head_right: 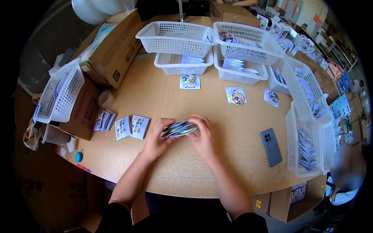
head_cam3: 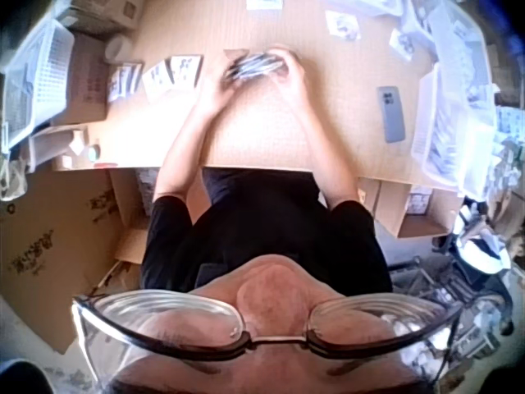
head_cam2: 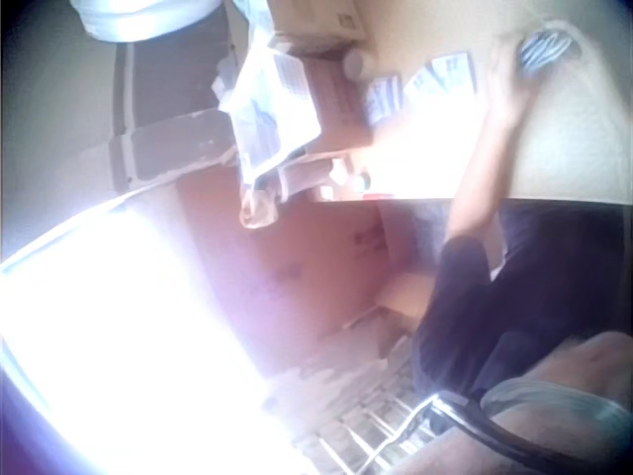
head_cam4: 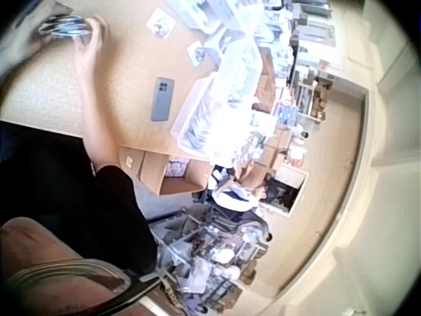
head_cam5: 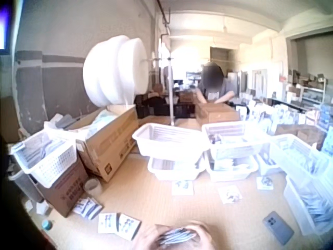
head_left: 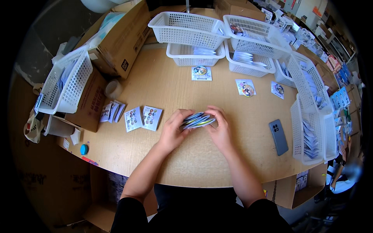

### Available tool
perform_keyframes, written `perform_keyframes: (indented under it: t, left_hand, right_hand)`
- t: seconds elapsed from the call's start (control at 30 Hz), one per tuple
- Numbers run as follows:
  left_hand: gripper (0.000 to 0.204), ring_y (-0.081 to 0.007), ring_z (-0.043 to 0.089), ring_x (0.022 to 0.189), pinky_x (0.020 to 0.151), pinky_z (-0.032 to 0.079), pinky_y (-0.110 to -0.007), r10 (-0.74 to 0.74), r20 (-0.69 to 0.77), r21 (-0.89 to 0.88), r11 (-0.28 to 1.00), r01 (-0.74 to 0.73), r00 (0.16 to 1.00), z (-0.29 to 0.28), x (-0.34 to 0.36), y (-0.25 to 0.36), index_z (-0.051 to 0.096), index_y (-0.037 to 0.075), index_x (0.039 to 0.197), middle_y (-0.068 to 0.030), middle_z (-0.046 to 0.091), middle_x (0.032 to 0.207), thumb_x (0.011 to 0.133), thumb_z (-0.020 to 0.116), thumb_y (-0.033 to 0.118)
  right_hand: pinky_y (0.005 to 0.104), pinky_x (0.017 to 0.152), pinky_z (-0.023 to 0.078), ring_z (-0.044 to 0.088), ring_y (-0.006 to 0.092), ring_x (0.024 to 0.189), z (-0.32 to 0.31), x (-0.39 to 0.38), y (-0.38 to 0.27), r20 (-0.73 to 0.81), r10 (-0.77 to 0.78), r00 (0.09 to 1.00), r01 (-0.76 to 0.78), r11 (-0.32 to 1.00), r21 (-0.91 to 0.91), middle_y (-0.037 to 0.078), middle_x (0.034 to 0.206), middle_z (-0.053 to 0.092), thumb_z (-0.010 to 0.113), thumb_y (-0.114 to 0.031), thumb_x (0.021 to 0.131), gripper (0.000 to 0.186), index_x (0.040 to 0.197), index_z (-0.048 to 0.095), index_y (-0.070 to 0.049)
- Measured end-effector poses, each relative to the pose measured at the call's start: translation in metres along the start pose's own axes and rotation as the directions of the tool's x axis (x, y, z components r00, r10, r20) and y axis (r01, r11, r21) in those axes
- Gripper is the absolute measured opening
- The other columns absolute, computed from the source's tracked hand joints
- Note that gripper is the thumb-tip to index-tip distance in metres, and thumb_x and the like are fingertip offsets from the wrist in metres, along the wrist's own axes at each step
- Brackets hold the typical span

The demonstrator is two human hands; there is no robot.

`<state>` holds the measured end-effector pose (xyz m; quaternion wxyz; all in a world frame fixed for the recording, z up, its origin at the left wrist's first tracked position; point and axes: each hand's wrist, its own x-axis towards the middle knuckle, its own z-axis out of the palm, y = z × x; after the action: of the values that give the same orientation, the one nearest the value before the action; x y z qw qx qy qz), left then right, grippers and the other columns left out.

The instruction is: The person repeatedly picks up small, sealed packets from a table and places them into white plastic baskets. The person handles the packets one by one, occasionally stacking them on the table before transferring them to the baskets. The task involves continuous sorting and organizing of these small items.

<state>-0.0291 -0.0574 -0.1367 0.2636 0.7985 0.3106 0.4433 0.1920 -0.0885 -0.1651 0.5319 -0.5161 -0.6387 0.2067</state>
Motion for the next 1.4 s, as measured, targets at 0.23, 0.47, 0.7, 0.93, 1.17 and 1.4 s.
perform_keyframes:
  t: [0.23, 0.47, 0.7, 0.93, 1.17, 1.4]
  left_hand:
    - [0.083, -0.0315, 0.067, 0.14, 0.117, 0.057, -0.044, -0.253, 0.23, -0.191, 0.935, 0.298, 0.94, -0.021, -0.003, -0.009, 0.053, 0.007, 0.16, -0.0161, 0.069, 0.149, 0.086, 0.083, -0.014]
    - [0.082, -0.0314, 0.069, 0.139, 0.114, 0.059, -0.043, -0.265, 0.279, -0.209, 0.921, 0.328, 0.923, -0.027, -0.004, -0.015, 0.056, 0.009, 0.16, -0.0144, 0.07, 0.15, 0.086, 0.076, -0.019]
    - [0.082, -0.0297, 0.067, 0.142, 0.117, 0.056, -0.042, -0.251, 0.309, -0.207, 0.924, 0.322, 0.917, -0.034, -0.002, -0.015, 0.055, 0.007, 0.162, -0.0141, 0.07, 0.152, 0.087, 0.071, -0.021]
    - [0.084, -0.0295, 0.068, 0.141, 0.118, 0.055, -0.041, -0.268, 0.293, -0.202, 0.921, 0.334, 0.918, -0.036, -0.004, -0.017, 0.055, 0.007, 0.162, -0.0148, 0.07, 0.151, 0.085, 0.069, -0.024]
    - [0.086, -0.0304, 0.071, 0.138, 0.115, 0.057, -0.041, -0.276, 0.25, -0.106, 0.945, 0.31, 0.928, -0.035, -0.003, -0.015, 0.056, 0.009, 0.162, -0.0156, 0.074, 0.147, 0.083, 0.069, -0.025]
    - [0.087, -0.0308, 0.071, 0.137, 0.114, 0.058, -0.042, -0.281, 0.244, -0.081, 0.948, 0.309, 0.928, -0.039, -0.004, -0.019, 0.056, 0.01, 0.162, -0.016, 0.074, 0.146, 0.083, 0.07, -0.025]
  right_hand:
    - [0.0392, 0.106, 0.059, 0.074, 0.0283, 0.126, 0.008, -0.009, 0.003, 0.109, 0.17, 0.979, -0.185, 0.972, 0.146, 0.015, 0.135, 0.075, 0.08, 0.014, 0.089, 0.043, 0.124, 0.064, -0.005]
    - [0.0381, 0.102, 0.061, 0.074, 0.0292, 0.124, 0.006, -0.009, 0.007, 0.141, 0.064, 0.988, -0.08, 0.991, 0.111, 0.014, 0.134, 0.074, 0.082, 0.014, 0.086, 0.04, 0.119, 0.067, -0.004]
    - [0.0373, 0.097, 0.062, 0.074, 0.0298, 0.117, -0.001, -0.005, -0.011, 0.155, 0.009, 0.988, -0.018, 0.998, 0.052, 0.011, 0.127, 0.071, 0.084, 0.013, 0.083, 0.039, 0.115, 0.072, -0.004]
    - [0.0368, 0.093, 0.062, 0.074, 0.0273, 0.112, -0.005, -0.005, -0.019, 0.221, -0.034, 0.975, 0.018, 0.997, 0.075, 0.009, 0.123, 0.069, 0.082, 0.016, 0.082, 0.041, 0.117, 0.077, -0.004]
    - [0.0346, 0.092, 0.065, 0.077, 0.0259, 0.106, -0.006, -0.003, -0.024, 0.181, -0.143, 0.973, 0.127, 0.987, 0.1, 0.012, 0.117, 0.08, 0.083, 0.02, 0.08, 0.036, 0.11, 0.083, 0.0]
    - [0.0343, 0.09, 0.063, 0.075, 0.0229, 0.11, -0.009, -0.003, -0.014, 0.284, -0.04, 0.958, -0.042, 0.96, 0.276, 0.008, 0.12, 0.077, 0.089, 0.012, 0.081, 0.035, 0.112, 0.087, -0.004]
